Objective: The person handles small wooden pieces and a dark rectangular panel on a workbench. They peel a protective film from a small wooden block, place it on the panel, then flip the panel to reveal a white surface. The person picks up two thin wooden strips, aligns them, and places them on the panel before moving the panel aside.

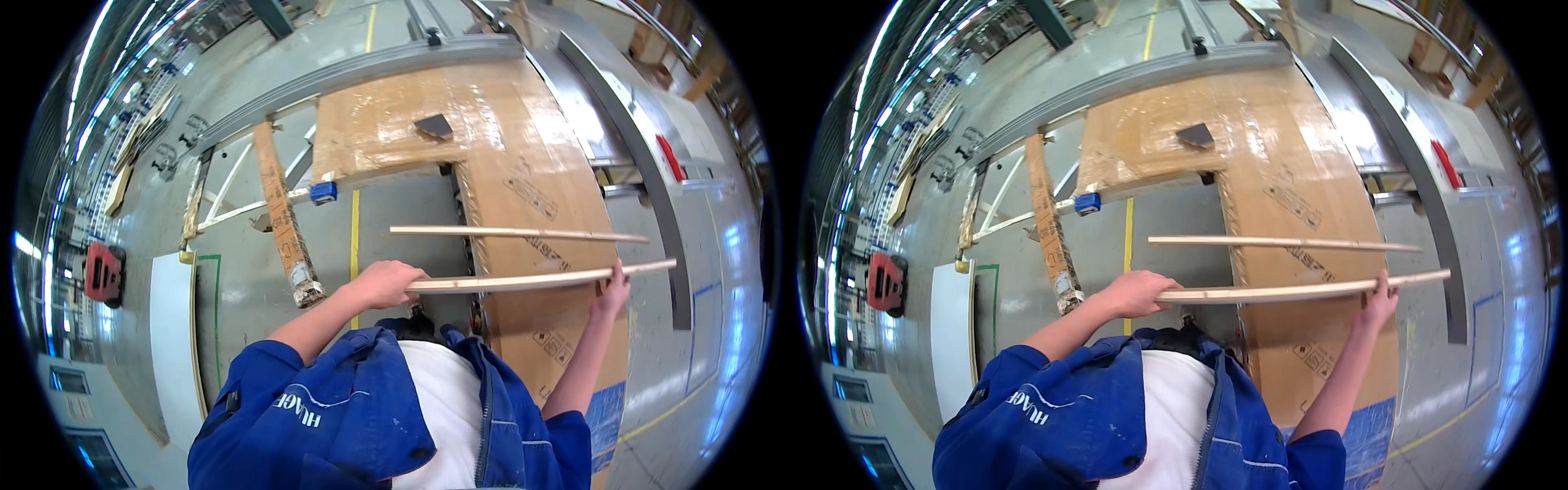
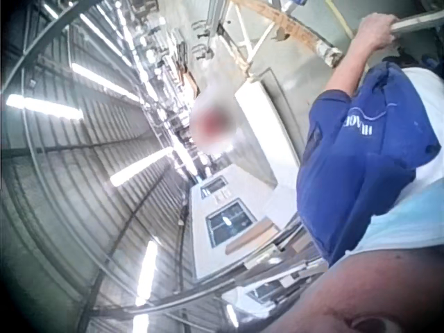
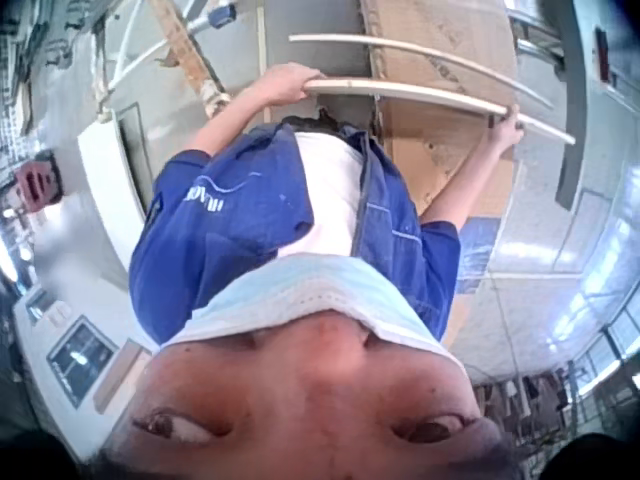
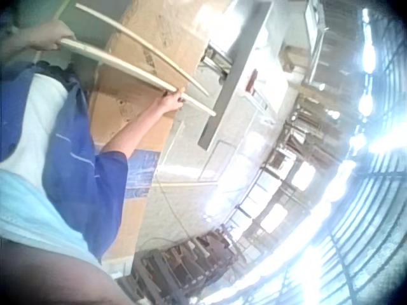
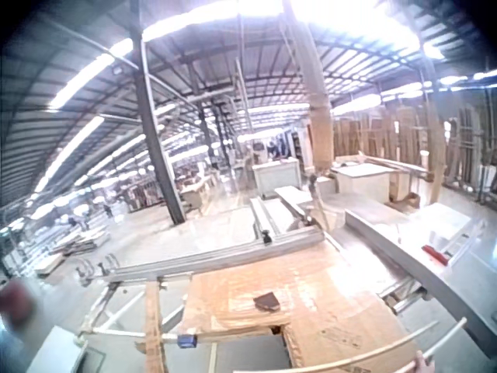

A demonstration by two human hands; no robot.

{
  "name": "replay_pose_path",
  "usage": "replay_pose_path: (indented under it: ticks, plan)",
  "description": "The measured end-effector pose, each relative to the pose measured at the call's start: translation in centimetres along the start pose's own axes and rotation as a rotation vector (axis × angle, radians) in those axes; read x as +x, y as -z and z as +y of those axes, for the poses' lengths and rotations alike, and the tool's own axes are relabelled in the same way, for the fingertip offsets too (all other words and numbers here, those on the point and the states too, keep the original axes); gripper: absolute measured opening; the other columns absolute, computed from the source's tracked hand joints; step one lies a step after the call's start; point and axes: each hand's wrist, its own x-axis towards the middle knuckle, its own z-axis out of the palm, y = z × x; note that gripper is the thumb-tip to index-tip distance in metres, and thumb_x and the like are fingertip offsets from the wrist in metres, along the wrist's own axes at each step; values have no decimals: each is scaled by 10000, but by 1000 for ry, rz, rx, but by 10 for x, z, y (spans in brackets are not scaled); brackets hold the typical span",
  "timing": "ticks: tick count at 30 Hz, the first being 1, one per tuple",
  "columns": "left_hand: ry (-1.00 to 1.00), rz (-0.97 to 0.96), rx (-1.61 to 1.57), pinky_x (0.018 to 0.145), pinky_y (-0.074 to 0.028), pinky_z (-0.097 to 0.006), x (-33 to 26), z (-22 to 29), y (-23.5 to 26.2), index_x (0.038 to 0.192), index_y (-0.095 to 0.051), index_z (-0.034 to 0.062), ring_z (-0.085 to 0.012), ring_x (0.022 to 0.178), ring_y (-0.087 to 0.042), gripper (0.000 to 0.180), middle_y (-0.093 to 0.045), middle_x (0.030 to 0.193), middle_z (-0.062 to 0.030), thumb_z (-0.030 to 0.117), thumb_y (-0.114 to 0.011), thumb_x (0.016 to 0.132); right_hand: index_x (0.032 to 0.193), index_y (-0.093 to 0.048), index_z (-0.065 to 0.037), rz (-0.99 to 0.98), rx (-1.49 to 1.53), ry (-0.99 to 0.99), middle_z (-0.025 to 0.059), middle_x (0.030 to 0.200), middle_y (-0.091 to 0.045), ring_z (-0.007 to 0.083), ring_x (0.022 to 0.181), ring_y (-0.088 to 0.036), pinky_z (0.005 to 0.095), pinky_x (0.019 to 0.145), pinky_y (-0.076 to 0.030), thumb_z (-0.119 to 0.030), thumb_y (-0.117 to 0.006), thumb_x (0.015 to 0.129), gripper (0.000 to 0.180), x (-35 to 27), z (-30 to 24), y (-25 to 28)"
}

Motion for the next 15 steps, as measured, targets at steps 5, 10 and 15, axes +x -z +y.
replay_pose_path:
  ticks: [5,10,15]
  plan:
    - [-26,80,-42,939,-557,-472,-7,5,-20,1383,-631,164,-339,1118,-676,532,-722,1193,-125,124,-719,860,1333,-577,-73,-4,41,-133,61,1222,-663,216,1111,-639,418,852,-524,-314,-788,917,525,50,-3,-2]
    - [-85,172,-42,1026,-530,-445,-27,17,-60,1464,-552,122,-331,1217,-624,644,-642,1335,-119,80,-707,841,1348,-563,75,-146,281,-210,177,1298,-644,330,1162,-647,509,984,-569,-213,-745,931,538,-34,11,-8]
    - [-179,176,-95,1149,-438,-446,-34,14,-67,1495,-518,87,-346,1367,-516,756,-541,1465,-172,133,-789,791,1431,-535,-20,-176,414,-574,131,1420,-602,316,1257,-603,495,1037,-547,-350,-566,1074,487,-117,49,-8]
